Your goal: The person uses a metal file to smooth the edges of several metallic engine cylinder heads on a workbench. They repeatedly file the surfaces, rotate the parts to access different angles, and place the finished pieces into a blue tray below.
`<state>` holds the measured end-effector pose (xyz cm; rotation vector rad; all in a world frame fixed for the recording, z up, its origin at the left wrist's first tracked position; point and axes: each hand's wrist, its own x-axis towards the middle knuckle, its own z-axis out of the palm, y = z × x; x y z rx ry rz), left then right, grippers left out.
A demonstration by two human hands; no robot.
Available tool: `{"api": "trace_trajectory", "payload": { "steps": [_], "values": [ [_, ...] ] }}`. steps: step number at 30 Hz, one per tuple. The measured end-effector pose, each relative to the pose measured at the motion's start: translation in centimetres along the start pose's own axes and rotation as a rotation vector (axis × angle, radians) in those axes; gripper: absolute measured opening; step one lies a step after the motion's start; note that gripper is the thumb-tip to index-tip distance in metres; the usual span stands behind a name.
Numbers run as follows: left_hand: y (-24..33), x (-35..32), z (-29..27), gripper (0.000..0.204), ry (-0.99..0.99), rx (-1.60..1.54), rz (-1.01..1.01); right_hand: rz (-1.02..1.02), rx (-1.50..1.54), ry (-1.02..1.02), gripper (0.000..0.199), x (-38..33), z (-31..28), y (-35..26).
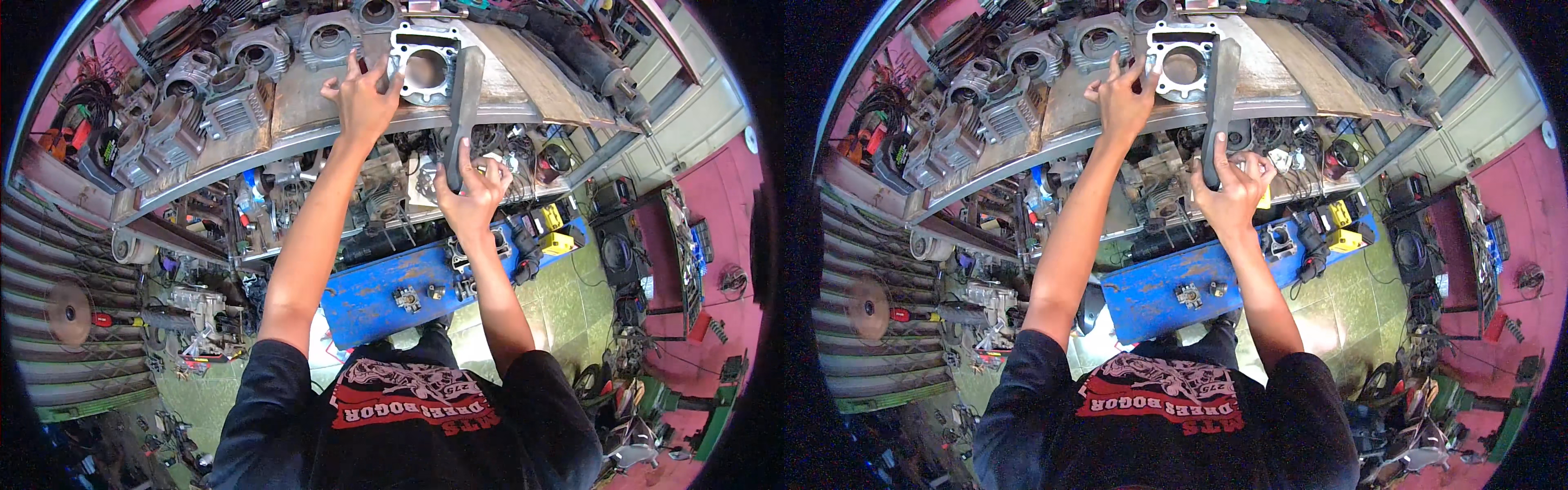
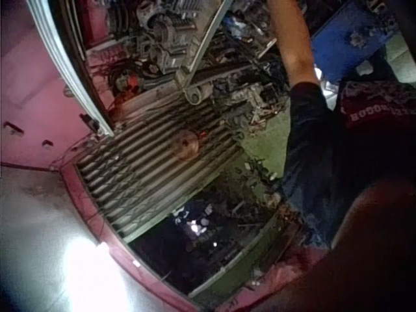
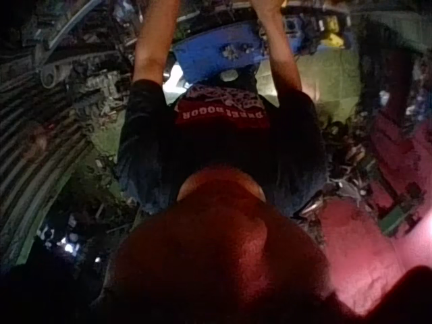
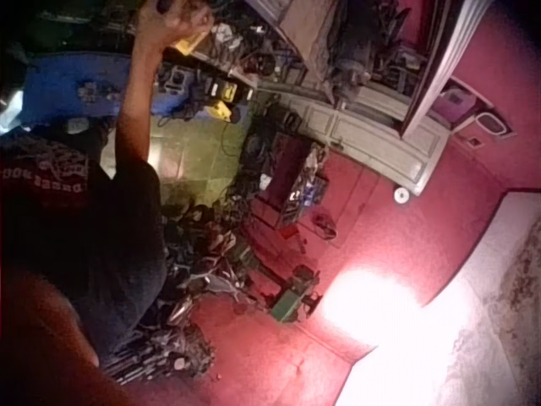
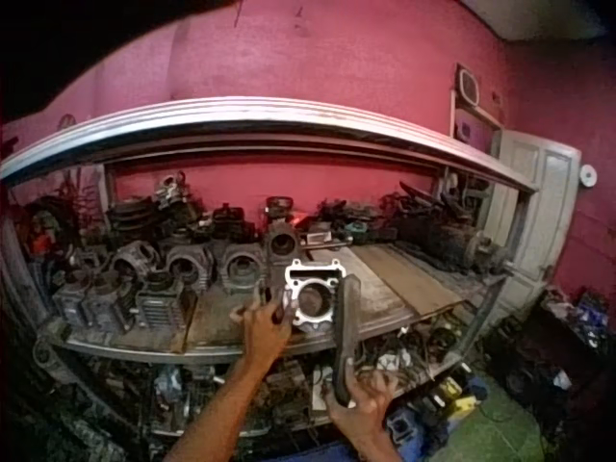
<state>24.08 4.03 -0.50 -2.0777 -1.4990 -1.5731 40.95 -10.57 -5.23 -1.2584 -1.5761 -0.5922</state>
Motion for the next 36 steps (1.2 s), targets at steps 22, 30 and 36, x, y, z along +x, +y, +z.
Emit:
{"api": "trace_trajectory", "payload": {
  "steps": [22,30,36],
  "values": [
    [-0.6,5.7,-2.7,0.059,-0.788,-0.592,-0.317,-0.019,-0.051,-0.102,0.055,-0.6,-1.1,1.1],
    [-2.0,7.2,-1.8,0.062,-0.922,-0.491,-0.319,-0.029,0.011,-0.019,0.059,-0.7,-0.3,1.7],
    [-4.3,7.3,0.3,0.074,-0.953,-0.514,-0.279,-0.044,-0.009,-0.061,0.057,-0.7,-0.8,1.8]
  ]
}}
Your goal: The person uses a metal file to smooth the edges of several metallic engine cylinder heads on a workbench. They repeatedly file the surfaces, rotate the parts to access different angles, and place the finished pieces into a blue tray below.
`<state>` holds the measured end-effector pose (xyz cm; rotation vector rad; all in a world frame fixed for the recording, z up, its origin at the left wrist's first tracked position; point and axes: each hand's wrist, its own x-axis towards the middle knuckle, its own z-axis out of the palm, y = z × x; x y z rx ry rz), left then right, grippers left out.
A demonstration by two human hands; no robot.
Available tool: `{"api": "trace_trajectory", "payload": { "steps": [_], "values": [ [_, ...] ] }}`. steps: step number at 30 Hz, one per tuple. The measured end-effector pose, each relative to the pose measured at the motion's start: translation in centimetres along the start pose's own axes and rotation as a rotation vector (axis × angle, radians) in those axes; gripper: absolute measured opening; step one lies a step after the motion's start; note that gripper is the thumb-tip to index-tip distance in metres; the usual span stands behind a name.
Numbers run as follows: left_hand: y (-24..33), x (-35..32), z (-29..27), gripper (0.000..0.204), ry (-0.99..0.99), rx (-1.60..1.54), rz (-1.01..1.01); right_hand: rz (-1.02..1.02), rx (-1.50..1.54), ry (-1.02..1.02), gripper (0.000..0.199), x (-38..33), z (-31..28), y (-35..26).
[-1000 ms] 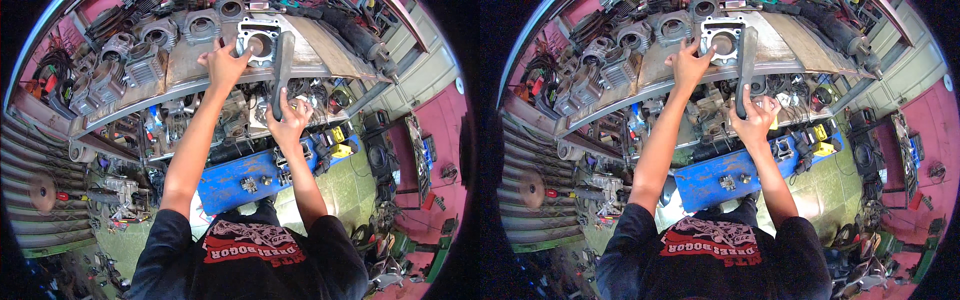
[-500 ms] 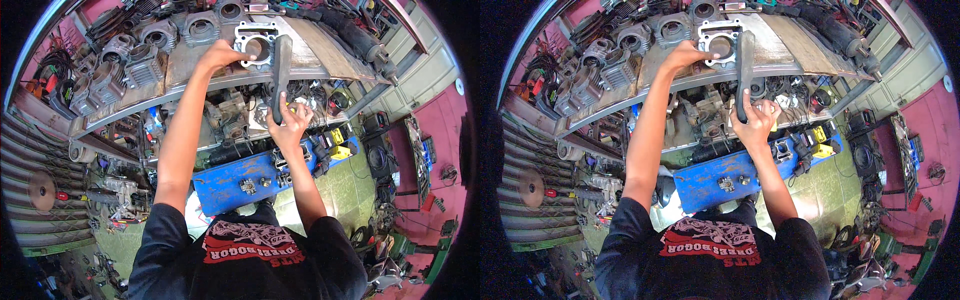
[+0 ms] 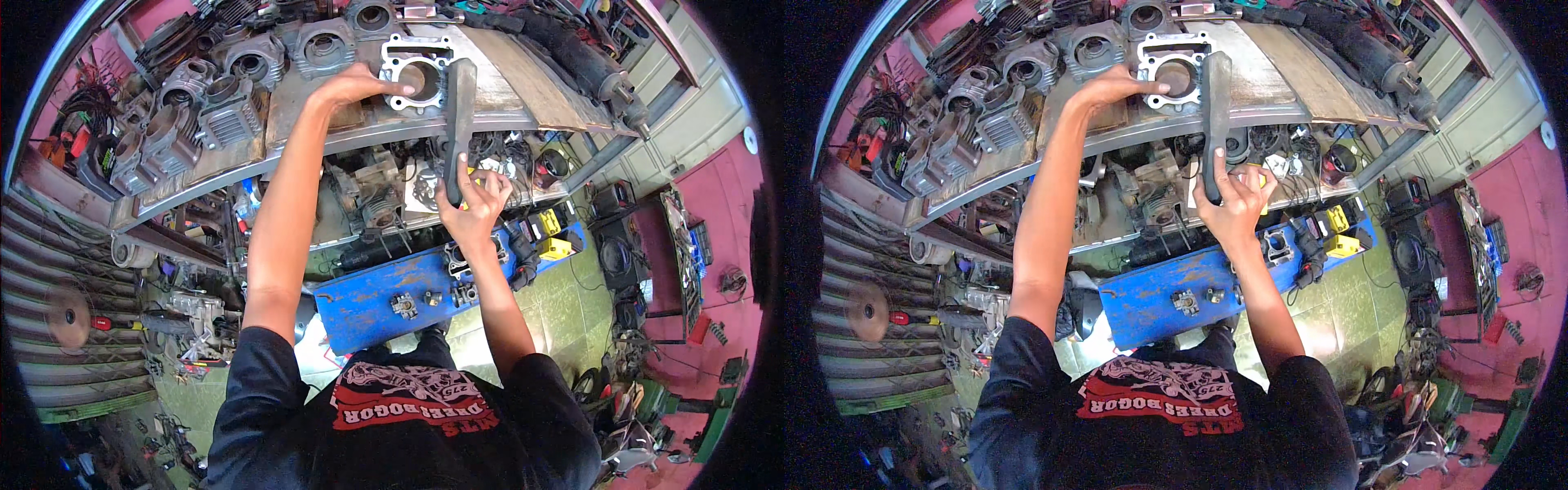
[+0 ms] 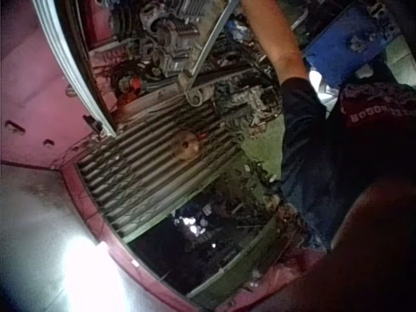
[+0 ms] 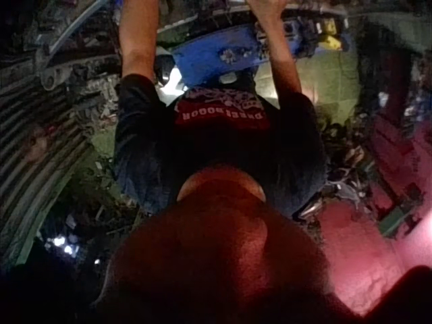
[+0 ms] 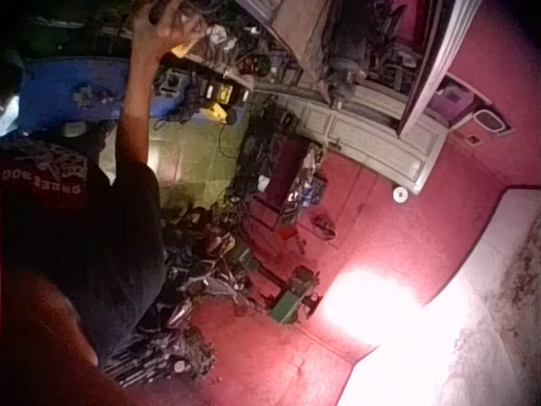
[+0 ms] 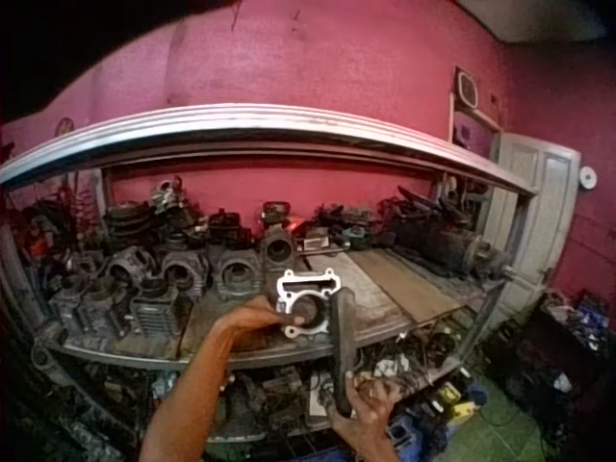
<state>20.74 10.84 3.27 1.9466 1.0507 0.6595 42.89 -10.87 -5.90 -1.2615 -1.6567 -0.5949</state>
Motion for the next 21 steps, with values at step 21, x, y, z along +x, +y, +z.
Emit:
{"api": "trace_trajectory", "payload": {
  "steps": [21],
  "values": [
    [1.3,0.6,0.0,0.079,0.071,-0.193,0.148,-0.008,0.064,0.025,0.063,0.2,0.2,1.0]
  ]
}}
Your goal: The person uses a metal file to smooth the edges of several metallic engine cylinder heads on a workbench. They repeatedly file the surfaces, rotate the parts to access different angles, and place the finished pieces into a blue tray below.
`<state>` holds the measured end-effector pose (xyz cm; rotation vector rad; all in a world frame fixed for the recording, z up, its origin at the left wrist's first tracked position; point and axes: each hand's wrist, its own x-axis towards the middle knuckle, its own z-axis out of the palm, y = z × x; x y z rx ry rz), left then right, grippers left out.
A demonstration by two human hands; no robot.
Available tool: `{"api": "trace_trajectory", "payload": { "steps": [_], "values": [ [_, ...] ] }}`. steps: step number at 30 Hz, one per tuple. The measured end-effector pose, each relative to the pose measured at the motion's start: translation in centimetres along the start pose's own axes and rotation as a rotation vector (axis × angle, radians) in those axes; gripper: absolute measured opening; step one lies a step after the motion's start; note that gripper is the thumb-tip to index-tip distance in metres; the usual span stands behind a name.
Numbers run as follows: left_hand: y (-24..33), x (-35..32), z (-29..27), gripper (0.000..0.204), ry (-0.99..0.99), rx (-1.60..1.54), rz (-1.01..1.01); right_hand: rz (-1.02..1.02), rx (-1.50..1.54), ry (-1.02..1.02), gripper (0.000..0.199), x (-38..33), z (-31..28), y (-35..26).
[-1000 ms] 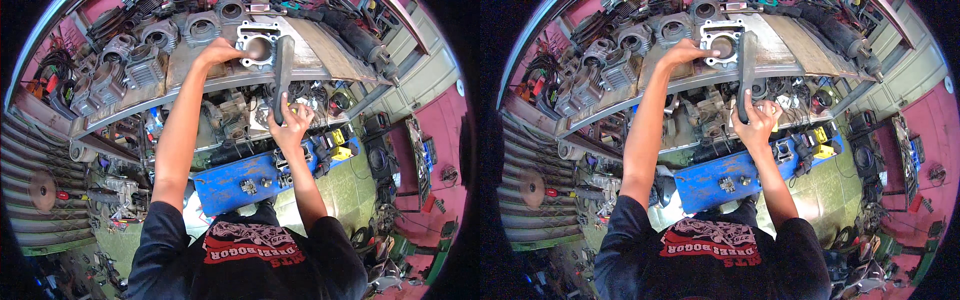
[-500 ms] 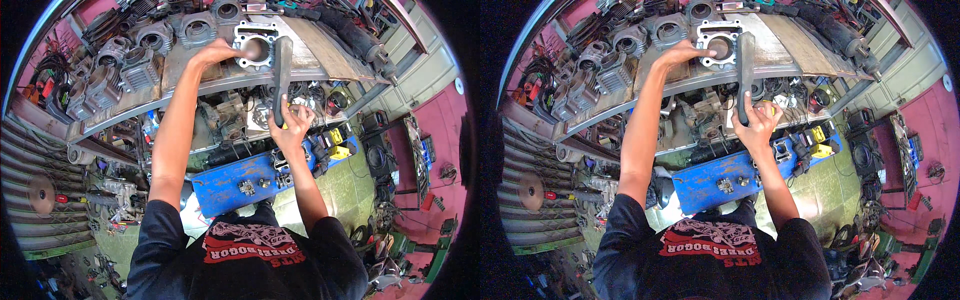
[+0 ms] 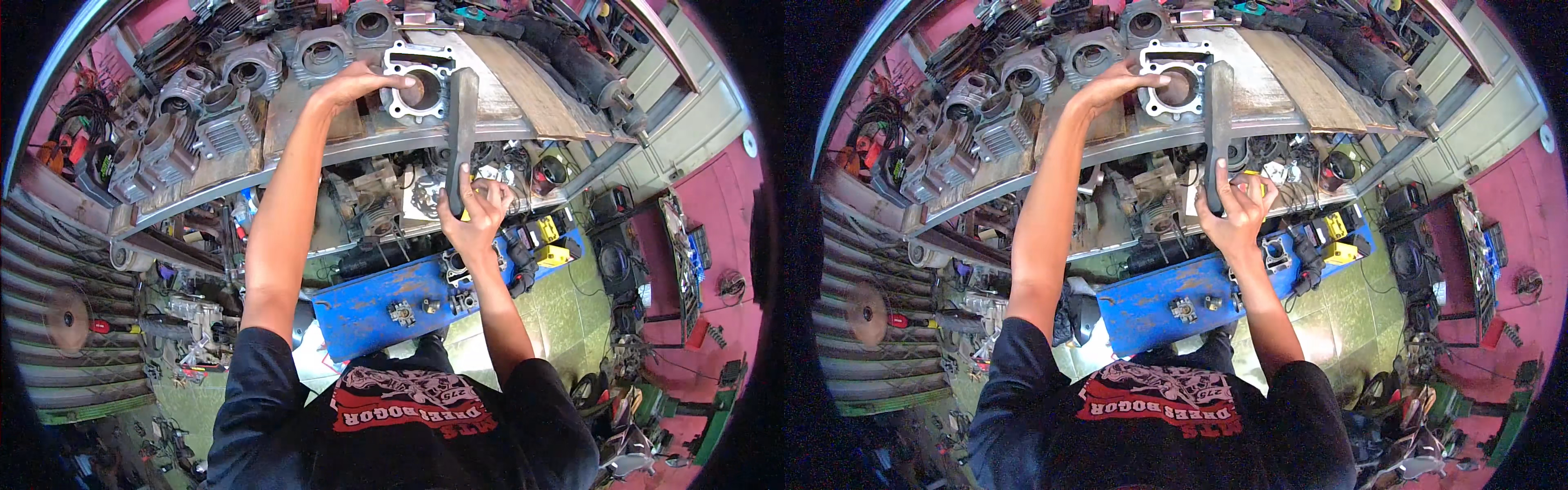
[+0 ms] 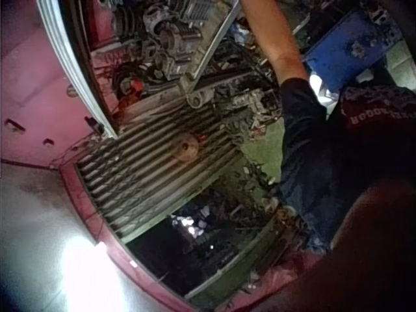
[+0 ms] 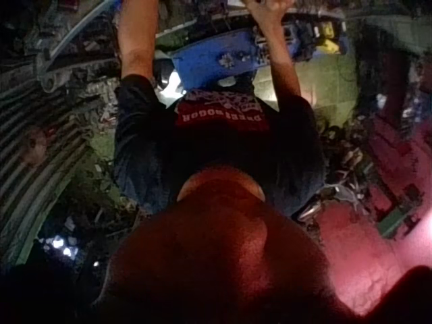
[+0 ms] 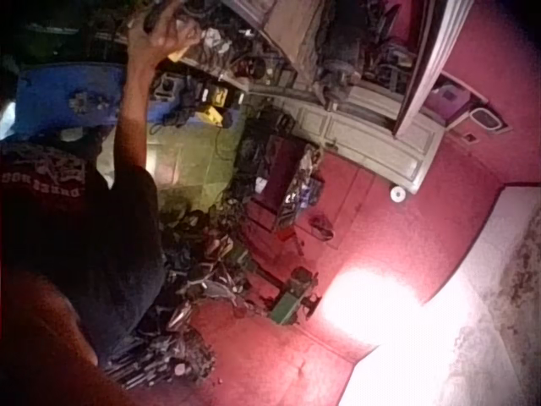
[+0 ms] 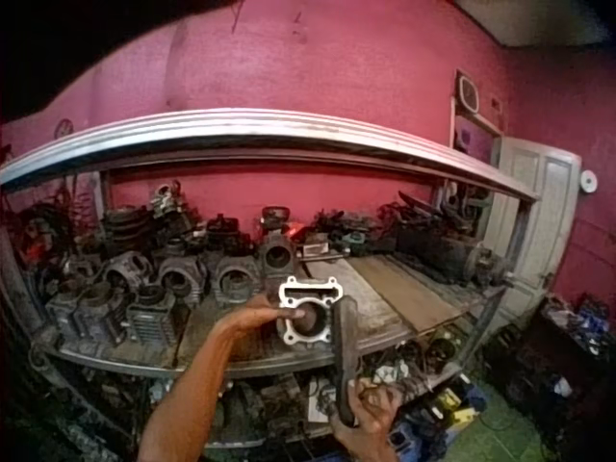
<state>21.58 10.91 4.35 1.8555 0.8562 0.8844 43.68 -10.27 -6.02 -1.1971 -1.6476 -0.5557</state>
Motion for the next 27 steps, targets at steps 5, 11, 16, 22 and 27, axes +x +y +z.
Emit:
{"api": "trace_trajectory", "payload": {
  "steps": [5,11,16,22,27],
  "values": [
    [-0.2,0.3,-0.2,0.097,0.031,-0.073,-0.115,0.004,-0.017,-0.014,0.060,0.9,-0.3,0.1],
    [-0.9,1.4,1.2,0.121,0.221,-0.044,0.040,0.022,-0.054,-0.044,0.057,1.9,-0.6,0.5],
    [-1.9,3.0,1.1,0.131,0.325,0.165,0.100,0.035,-0.062,-0.026,0.057,2.2,-0.3,0.8],
    [-0.6,0.9,1.9,0.125,0.270,0.073,0.159,-0.006,0.023,0.095,0.058,2.5,-1.1,0.9],
    [-0.4,-0.7,2.5,0.120,0.349,0.352,0.238,-0.079,0.041,0.117,0.059,4.7,-1.7,-0.4]
  ]
}}
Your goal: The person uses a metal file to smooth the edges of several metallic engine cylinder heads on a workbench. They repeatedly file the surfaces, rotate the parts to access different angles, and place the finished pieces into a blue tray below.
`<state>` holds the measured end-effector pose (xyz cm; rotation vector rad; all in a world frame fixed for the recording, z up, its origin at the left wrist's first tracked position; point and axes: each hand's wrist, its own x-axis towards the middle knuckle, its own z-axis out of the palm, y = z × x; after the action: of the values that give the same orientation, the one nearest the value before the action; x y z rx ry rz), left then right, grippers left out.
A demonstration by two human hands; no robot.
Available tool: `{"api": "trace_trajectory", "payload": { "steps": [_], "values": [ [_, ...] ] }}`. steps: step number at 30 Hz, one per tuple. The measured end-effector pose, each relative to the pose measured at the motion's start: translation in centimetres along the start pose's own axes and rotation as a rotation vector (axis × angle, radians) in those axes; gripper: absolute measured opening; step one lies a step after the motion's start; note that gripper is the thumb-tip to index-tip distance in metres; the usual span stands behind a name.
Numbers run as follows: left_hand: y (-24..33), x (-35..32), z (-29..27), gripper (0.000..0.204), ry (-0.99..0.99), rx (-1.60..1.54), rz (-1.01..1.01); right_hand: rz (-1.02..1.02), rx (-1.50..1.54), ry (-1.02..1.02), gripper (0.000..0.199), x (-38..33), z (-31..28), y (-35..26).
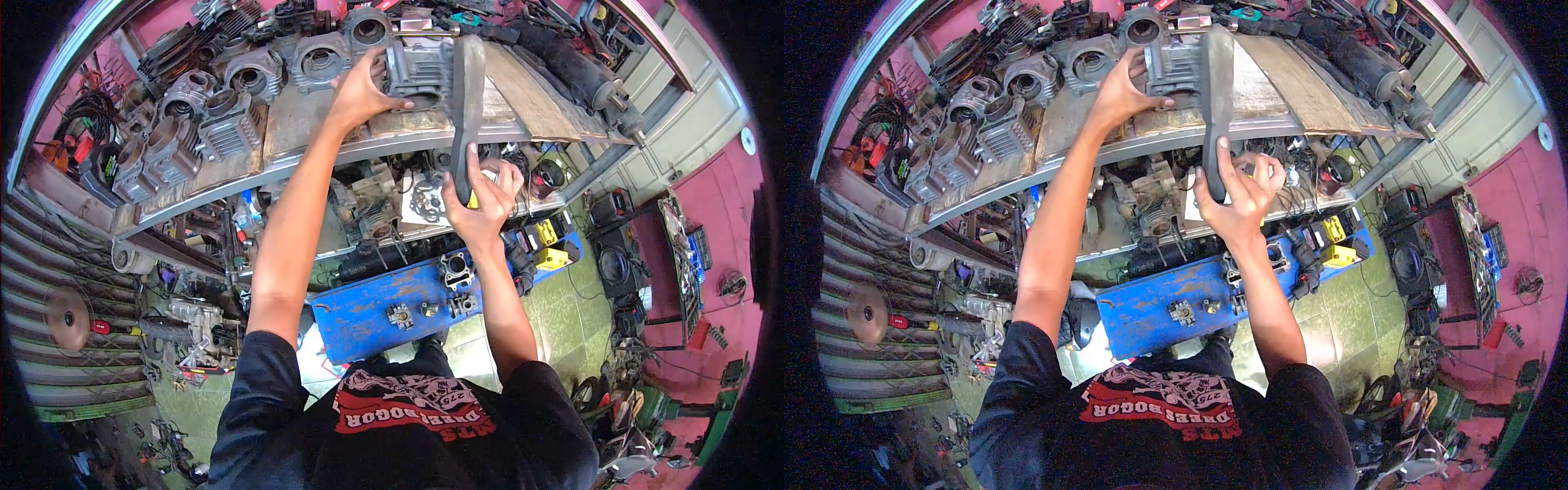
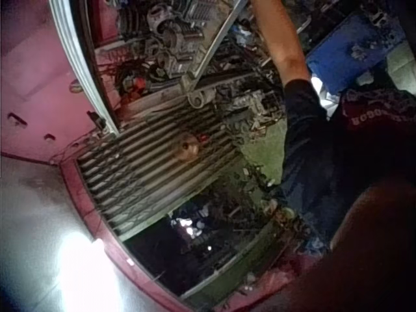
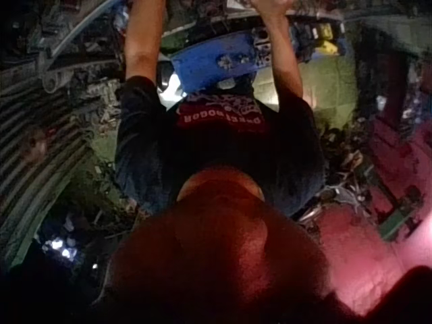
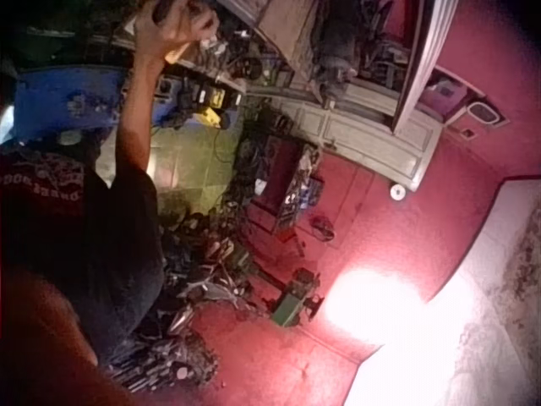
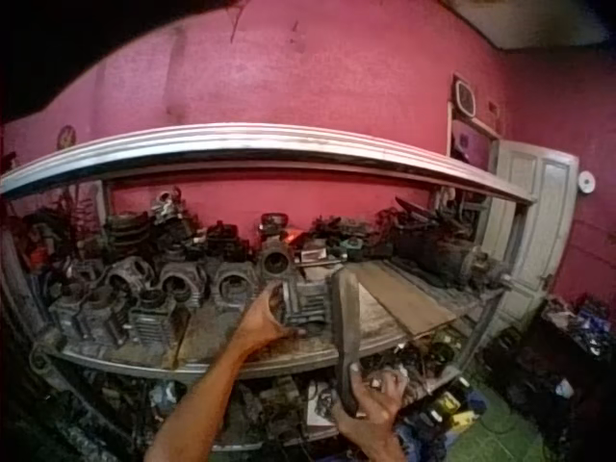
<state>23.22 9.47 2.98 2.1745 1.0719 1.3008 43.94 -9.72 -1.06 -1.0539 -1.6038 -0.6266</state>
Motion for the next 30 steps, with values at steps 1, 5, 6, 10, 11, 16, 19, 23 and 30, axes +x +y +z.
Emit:
{"api": "trace_trajectory", "payload": {
  "steps": [1,5,6,10,11,16,19,23,30],
  "values": [
    [0.0,-0.2,0.2,0.117,0.017,0.045,0.026,-0.019,-0.005,0.001,0.060,0.4,0.1,-0.2],
    [0.9,-1.0,0.4,0.108,0.050,0.295,0.084,0.000,-0.003,-0.034,0.060,2.0,1.1,-0.8],
    [0.7,-1.1,0.3,0.107,0.069,0.258,0.115,0.017,0.009,-0.048,0.059,2.4,1.4,-1.1],
    [0.2,-2.0,0.3,0.101,0.094,0.262,0.199,0.026,0.003,-0.072,0.059,2.8,2.4,-2.1],
    [0.2,-2.3,0.4,0.100,0.089,0.301,0.210,0.024,-0.006,-0.064,0.059,2.8,2.6,-2.1],
    [-0.9,-2.6,0.1,0.102,0.098,0.370,0.224,0.043,-0.052,-0.094,0.057,2.2,2.6,-2.9],
    [0.0,-2.9,0.4,0.105,0.101,0.412,0.155,0.049,-0.037,-0.086,0.058,0.4,2.2,-2.9],
    [-0.4,-2.7,0.2,0.109,0.077,0.312,0.110,0.044,0.015,-0.112,0.058,-1.4,0.7,-4.7],
    [-1.0,-2.7,0.6,0.105,0.087,0.236,0.021,-0.061,-0.076,-0.161,0.059,2.1,1.2,-4.5]
  ]
}}
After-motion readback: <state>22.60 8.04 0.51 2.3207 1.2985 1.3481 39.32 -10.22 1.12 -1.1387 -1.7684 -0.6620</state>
